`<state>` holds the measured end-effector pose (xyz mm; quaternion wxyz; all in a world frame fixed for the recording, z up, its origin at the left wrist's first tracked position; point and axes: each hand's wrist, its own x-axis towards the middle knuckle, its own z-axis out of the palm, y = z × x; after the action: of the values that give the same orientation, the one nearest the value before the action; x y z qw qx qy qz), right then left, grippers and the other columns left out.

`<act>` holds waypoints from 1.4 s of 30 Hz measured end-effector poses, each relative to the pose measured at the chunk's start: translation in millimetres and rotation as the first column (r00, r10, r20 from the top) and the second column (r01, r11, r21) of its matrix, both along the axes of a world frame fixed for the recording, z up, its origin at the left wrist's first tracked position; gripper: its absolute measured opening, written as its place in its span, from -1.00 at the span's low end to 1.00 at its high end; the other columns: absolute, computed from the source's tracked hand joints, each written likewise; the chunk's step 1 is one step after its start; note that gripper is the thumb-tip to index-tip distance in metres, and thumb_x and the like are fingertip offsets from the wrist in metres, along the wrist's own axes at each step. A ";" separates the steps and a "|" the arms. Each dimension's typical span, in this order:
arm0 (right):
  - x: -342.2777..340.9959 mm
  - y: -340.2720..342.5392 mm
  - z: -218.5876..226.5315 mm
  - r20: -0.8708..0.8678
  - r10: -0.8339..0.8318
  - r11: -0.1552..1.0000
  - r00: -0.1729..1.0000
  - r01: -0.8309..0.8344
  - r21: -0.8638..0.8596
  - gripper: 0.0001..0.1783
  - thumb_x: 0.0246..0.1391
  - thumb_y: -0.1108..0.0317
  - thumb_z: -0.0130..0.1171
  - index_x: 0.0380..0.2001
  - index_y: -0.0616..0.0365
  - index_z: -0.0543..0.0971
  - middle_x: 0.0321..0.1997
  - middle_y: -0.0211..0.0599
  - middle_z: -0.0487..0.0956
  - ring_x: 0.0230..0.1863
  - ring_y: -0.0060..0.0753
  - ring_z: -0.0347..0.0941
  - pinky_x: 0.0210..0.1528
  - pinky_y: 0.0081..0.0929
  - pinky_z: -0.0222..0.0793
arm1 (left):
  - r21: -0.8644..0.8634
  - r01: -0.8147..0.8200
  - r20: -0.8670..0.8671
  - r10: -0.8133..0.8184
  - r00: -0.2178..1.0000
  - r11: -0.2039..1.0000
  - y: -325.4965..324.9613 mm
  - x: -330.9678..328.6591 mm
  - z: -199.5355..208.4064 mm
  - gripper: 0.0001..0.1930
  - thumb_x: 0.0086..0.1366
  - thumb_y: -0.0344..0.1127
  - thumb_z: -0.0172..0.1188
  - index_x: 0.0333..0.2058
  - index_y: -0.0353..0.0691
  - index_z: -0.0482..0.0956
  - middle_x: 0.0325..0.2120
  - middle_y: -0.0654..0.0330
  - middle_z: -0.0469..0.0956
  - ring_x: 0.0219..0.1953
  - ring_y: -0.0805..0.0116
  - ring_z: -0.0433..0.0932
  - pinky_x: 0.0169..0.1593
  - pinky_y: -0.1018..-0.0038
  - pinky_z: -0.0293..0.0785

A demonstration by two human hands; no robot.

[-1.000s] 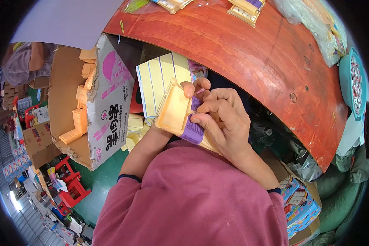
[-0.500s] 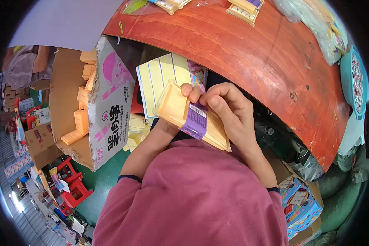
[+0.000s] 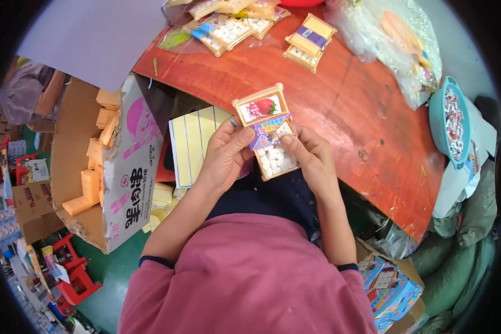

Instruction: Manually packaging products by wrapping them with paper labels or bands.

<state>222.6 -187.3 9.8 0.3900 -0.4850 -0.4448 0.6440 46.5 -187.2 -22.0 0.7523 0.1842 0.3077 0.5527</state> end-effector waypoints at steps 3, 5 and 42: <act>-4.1 5.3 -3.0 -0.036 -0.053 0.999 0.998 0.053 -0.002 -0.67 0.13 0.13 0.11 -0.27 0.23 0.53 -0.39 -0.39 0.55 -0.39 -0.67 0.42 -0.32 -0.70 0.30 | -0.014 0.018 0.017 -0.018 1.000 1.000 7.5 0.1 3.6 -0.69 0.26 -0.37 0.10 -0.04 -0.32 0.36 -0.14 0.14 0.49 -0.13 0.39 0.52 -0.03 0.43 0.49; -6.5 10.8 -5.1 -0.034 -0.062 0.998 0.997 0.062 0.004 -0.66 0.13 0.12 0.10 -0.27 0.23 0.53 -0.40 -0.41 0.54 -0.40 -0.67 0.41 -0.34 -0.70 0.29 | -0.019 0.006 0.001 -0.006 1.000 1.000 12.4 -0.5 3.2 -0.70 0.26 -0.36 0.10 -0.06 -0.33 0.38 -0.15 0.13 0.50 -0.13 0.39 0.52 -0.03 0.43 0.49; -19.5 207.1 -10.8 0.151 -0.202 0.963 0.968 0.168 0.213 -0.64 0.24 0.19 -0.08 -0.17 0.33 0.45 -0.34 -0.38 0.50 -0.35 -0.63 0.36 -0.35 -0.67 0.27 | 0.608 0.290 -0.762 0.645 -0.048 0.739 19.1 -69.3 -6.4 -0.81 0.10 -0.39 0.22 -0.31 -0.33 0.53 -0.48 0.07 0.52 -0.39 0.15 0.52 -0.31 0.40 0.42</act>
<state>203.1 19.8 -0.9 0.4554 -0.5366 -0.4913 0.5131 -22.9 -168.2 -28.4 0.0961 0.7064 0.5644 0.4161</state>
